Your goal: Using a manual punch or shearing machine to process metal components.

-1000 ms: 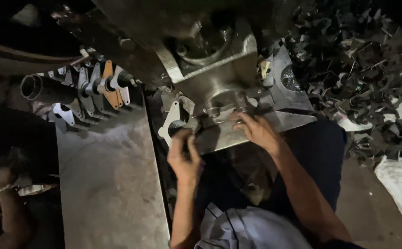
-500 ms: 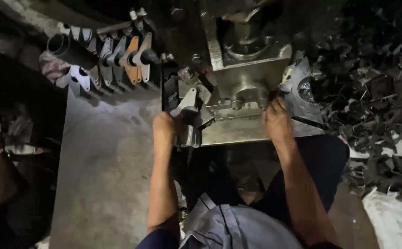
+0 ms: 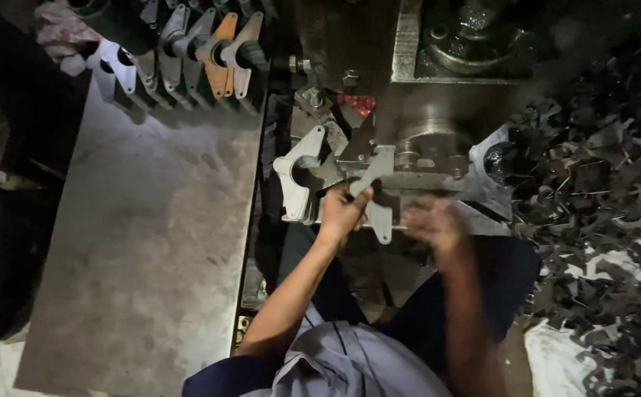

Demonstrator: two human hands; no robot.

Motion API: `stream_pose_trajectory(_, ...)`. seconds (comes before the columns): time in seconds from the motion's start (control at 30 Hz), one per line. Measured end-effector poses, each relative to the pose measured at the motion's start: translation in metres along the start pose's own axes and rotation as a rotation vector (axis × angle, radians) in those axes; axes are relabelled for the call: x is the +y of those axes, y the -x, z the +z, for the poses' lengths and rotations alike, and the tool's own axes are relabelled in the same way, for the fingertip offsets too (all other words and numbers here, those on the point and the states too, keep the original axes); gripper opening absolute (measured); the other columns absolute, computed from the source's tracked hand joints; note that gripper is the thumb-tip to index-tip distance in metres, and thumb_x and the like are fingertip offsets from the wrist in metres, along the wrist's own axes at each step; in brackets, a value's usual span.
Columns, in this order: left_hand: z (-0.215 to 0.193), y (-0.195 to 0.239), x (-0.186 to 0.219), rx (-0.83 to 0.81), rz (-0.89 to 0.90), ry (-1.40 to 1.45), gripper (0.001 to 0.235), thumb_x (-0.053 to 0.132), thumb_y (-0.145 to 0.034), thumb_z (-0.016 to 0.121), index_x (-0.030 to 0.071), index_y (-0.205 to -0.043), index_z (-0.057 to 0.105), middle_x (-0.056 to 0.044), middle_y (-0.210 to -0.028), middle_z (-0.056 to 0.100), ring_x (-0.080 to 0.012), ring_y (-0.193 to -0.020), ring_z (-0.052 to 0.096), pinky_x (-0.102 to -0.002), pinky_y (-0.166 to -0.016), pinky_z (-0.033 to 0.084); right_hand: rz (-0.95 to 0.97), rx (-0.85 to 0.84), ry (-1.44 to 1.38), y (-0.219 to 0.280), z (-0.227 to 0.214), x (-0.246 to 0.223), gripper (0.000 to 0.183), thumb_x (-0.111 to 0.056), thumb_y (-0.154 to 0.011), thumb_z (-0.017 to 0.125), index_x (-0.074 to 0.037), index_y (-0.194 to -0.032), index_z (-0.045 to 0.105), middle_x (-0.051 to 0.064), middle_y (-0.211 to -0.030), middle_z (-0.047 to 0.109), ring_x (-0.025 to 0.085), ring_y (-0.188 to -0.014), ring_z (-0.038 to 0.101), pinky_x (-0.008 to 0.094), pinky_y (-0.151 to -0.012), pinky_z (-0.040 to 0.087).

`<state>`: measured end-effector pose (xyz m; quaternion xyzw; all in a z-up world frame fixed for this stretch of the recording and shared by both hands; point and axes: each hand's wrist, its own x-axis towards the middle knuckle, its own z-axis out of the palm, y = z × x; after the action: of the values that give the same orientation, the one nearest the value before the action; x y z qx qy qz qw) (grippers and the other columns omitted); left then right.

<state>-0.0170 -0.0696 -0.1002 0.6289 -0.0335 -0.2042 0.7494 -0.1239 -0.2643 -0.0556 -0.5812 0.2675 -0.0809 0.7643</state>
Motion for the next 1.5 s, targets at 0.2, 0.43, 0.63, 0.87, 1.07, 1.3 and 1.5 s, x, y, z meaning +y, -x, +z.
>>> stream_pose_trajectory(0.2, 0.022, -0.037, -0.007, 0.169, 0.006, 0.124, 0.025, 0.022, -0.093, 0.074, 0.004, -0.076, 0.068, 0.001, -0.053, 0.057, -0.0057, -0.037, 0.042, -0.027, -0.035, 0.027, -0.041, -0.063, -0.032, -0.015, 0.048, 0.059, 0.032, -0.024, -0.102, 0.067, 0.007, -0.108, 0.071, 0.019, -0.083, 0.076, 0.023, -0.062, 0.073, 0.032, -0.052, 0.060)
stream_pose_trajectory(0.43, 0.006, -0.008, -0.003, 0.228, 0.121, -0.338, 0.040, 0.030, -0.095, 0.080, -0.002, -0.073, 0.070, -0.004, -0.057, 0.063, -0.0114, -0.051, 0.054, -0.031, -0.050, 0.044, -0.031, -0.005, 0.022, -0.021, 0.051, 0.061, 0.023, -0.018, -0.097, 0.069, 0.005, -0.097, 0.073, 0.017, -0.072, 0.072, 0.021, -0.050, 0.067, 0.030, -0.040, 0.051)
stream_pose_trajectory(0.63, -0.002, 0.060, -0.010, 0.246, 0.295, -0.446, 0.024, 0.023, -0.091, 0.076, 0.001, -0.094, 0.068, -0.010, -0.075, 0.069, -0.0187, -0.062, 0.064, -0.034, -0.060, 0.052, 0.005, -0.001, -0.068, -0.016, 0.057, 0.023, 0.025, -0.016, -0.095, 0.069, 0.008, -0.103, 0.067, 0.018, -0.083, 0.073, 0.025, -0.056, 0.071, 0.034, -0.042, 0.056)
stream_pose_trajectory(0.87, 0.016, 0.050, 0.033, 0.170, 0.883, -0.802, 0.045, 0.012, -0.088, 0.071, -0.001, -0.128, 0.054, -0.029, -0.125, 0.055, -0.0490, -0.098, 0.063, -0.050, -0.076, 0.055, -0.025, -0.363, -0.239, 0.016, 0.014, 0.001, 0.052, -0.041, -0.106, 0.050, 0.007, -0.115, 0.069, 0.019, -0.088, 0.079, 0.026, -0.071, 0.077, 0.034, -0.052, 0.060)
stream_pose_trajectory(1.07, 0.013, -0.020, 0.034, -0.006, 0.872, -0.945, 0.026, 0.004, -0.089, 0.066, 0.012, -0.112, 0.059, -0.013, -0.111, 0.063, -0.0373, -0.091, 0.068, -0.047, -0.076, 0.055, -0.177, -0.208, -0.307, -0.016, 0.026, 0.016, 0.043, -0.033, -0.106, 0.048, -0.001, -0.133, 0.058, 0.014, -0.119, 0.074, 0.025, -0.110, 0.075, 0.037, -0.083, 0.068)
stream_pose_trajectory(1.3, -0.009, -0.022, -0.013, -0.351, 0.040, 0.186, 0.022, 0.013, -0.101, 0.063, 0.004, -0.121, 0.067, -0.006, -0.080, 0.063, -0.0147, -0.061, 0.046, -0.032, -0.053, 0.033, -0.445, -0.585, -0.551, -0.020, -0.003, 0.065, 0.017, -0.001, -0.105, 0.062, 0.004, -0.121, 0.067, 0.018, -0.098, 0.075, 0.032, -0.105, 0.075, 0.035, -0.061, 0.062)
stream_pose_trajectory(1.5, 0.010, 0.029, 0.006, -0.042, 0.383, -0.524, 0.015, 0.009, -0.094, 0.070, 0.002, -0.107, 0.073, -0.013, -0.102, 0.076, -0.0265, -0.093, 0.076, -0.036, -0.081, 0.058, -0.626, -0.141, 0.650, -0.018, 0.020, 0.011, 0.016, -0.004, -0.101, 0.060, -0.005, -0.111, 0.072, 0.011, -0.107, 0.080, 0.019, -0.091, 0.079, 0.034, -0.073, 0.063)
